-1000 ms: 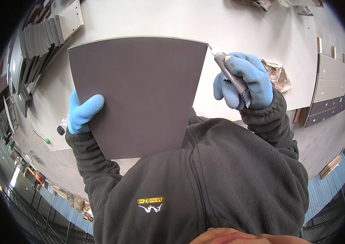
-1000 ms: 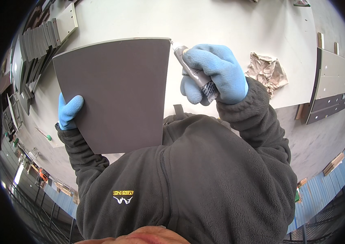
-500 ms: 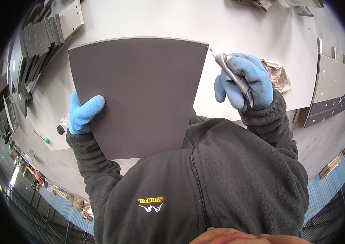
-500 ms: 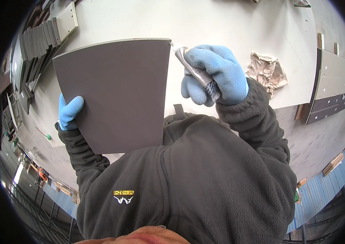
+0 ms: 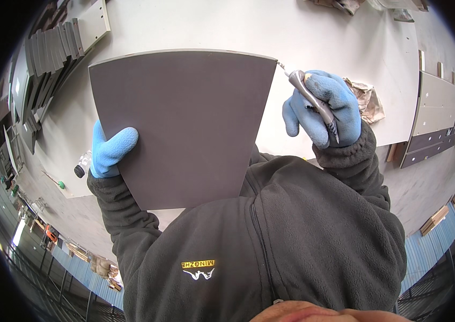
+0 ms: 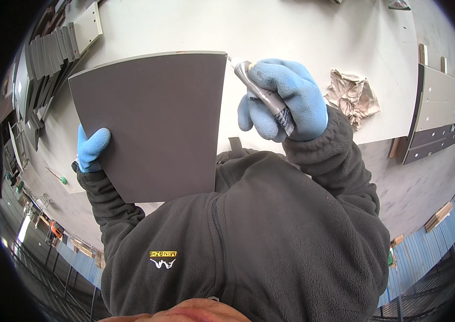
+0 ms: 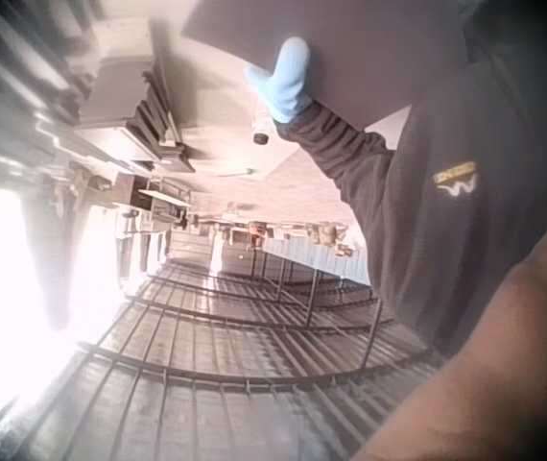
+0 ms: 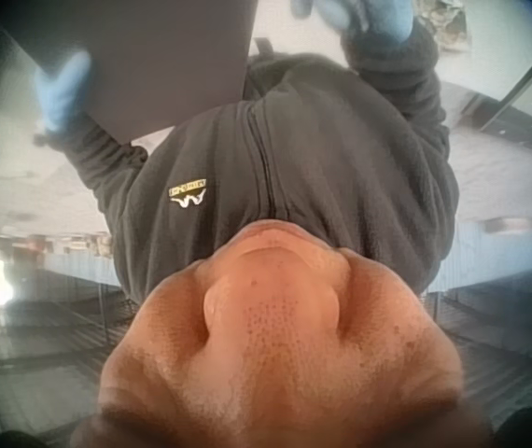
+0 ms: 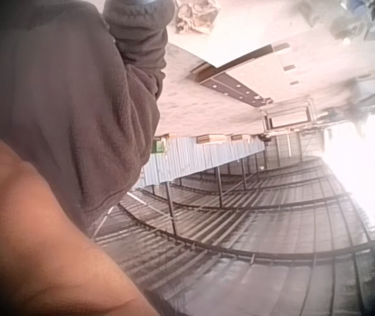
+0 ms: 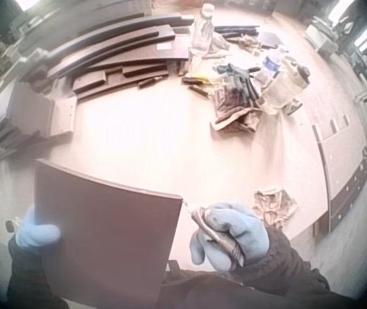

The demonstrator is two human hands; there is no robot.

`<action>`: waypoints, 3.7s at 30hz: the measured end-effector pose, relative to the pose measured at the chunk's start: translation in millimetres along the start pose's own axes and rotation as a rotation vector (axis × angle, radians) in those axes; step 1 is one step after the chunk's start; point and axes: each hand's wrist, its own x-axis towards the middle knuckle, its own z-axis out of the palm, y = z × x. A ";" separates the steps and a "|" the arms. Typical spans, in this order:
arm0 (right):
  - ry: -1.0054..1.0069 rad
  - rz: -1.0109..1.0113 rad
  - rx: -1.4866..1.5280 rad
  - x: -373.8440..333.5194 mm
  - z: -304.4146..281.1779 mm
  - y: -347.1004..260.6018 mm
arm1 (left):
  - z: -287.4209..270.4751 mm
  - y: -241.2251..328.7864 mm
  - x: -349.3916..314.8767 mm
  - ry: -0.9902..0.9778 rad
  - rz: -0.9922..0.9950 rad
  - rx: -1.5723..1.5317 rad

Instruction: The person applies a sealant or adhesive along the edges of a dark rectangular panel using a small tube, then wipes the panel with a cloth. The person repeats the process on a second panel, applying sealant to edges and wiping the surface. The person handles the panels one at a time and places them on a white workbench.

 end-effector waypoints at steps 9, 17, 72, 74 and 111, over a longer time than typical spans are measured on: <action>-0.048 -0.168 -0.081 1.6 -9.6 12.9 | 2.6 -3.0 0.2 0.024 0.030 -0.015; -0.132 -0.235 -0.180 13.2 -15.1 11.4 | -0.8 -2.9 -0.5 -0.002 0.012 -0.039; 0.317 0.015 -0.376 -25.4 9.6 19.7 | 53.8 -160.0 135.7 0.191 -0.234 -0.185; 0.311 0.090 -0.356 -32.5 13.5 16.8 | 60.3 -149.2 127.4 0.316 -0.313 -0.011; 0.010 0.059 -0.558 -118.3 113.4 83.5 | 193.1 -56.0 -83.7 -0.094 0.378 -0.389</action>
